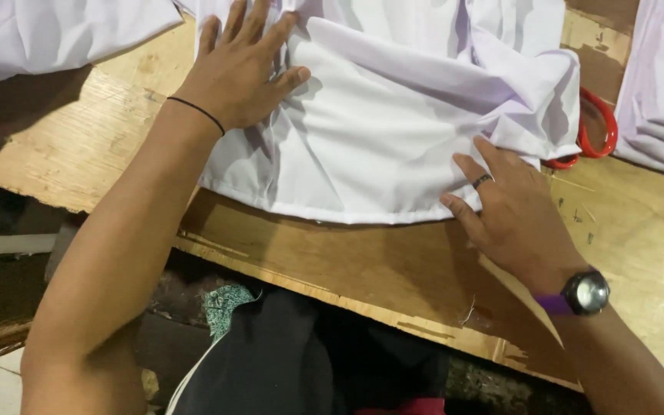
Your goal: Trimming loose threads from a white shirt with scissors and folding it on a wooden workbench.
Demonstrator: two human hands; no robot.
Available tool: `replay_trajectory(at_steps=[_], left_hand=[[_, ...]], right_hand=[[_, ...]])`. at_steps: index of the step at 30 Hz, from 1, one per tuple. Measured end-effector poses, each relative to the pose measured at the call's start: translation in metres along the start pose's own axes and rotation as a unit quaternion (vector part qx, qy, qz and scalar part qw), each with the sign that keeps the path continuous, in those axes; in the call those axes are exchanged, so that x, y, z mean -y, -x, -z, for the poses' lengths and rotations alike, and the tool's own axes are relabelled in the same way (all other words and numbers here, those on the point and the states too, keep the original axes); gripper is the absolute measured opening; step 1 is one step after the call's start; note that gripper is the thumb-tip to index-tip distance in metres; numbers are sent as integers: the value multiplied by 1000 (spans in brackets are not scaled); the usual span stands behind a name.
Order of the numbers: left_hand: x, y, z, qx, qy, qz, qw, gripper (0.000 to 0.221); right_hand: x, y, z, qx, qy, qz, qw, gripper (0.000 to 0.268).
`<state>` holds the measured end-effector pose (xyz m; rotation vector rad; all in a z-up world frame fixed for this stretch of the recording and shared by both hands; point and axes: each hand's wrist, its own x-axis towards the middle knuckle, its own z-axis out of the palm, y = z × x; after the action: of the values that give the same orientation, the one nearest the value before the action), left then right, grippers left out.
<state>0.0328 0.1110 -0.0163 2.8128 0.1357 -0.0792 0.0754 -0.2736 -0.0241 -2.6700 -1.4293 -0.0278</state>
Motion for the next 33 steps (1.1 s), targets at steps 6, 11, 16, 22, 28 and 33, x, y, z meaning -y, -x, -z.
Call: replay_trajectory(at_steps=[6, 11, 16, 22, 28, 33], left_hand=[[-21, 33, 21, -10, 68, -25, 997, 63], [-47, 87, 35, -63, 62, -98, 991, 64], [-93, 145, 78, 400, 544, -345, 652, 69], [-34, 209, 10, 504, 463, 123, 719, 61], [92, 300, -120, 563, 112, 34, 818, 66], [0, 233, 0, 520, 70, 160, 836, 23]], right_hand=[[57, -13, 21, -48, -43, 104, 992, 26], [45, -53, 33, -69, -159, 128, 977, 23], [6, -119, 57, -169, -217, 81, 958, 13], [-35, -180, 33, -71, -210, -2, 975, 28], [-12, -195, 30, 116, -216, -103, 964, 24], [-28, -185, 31, 6, -231, -3, 973, 24]])
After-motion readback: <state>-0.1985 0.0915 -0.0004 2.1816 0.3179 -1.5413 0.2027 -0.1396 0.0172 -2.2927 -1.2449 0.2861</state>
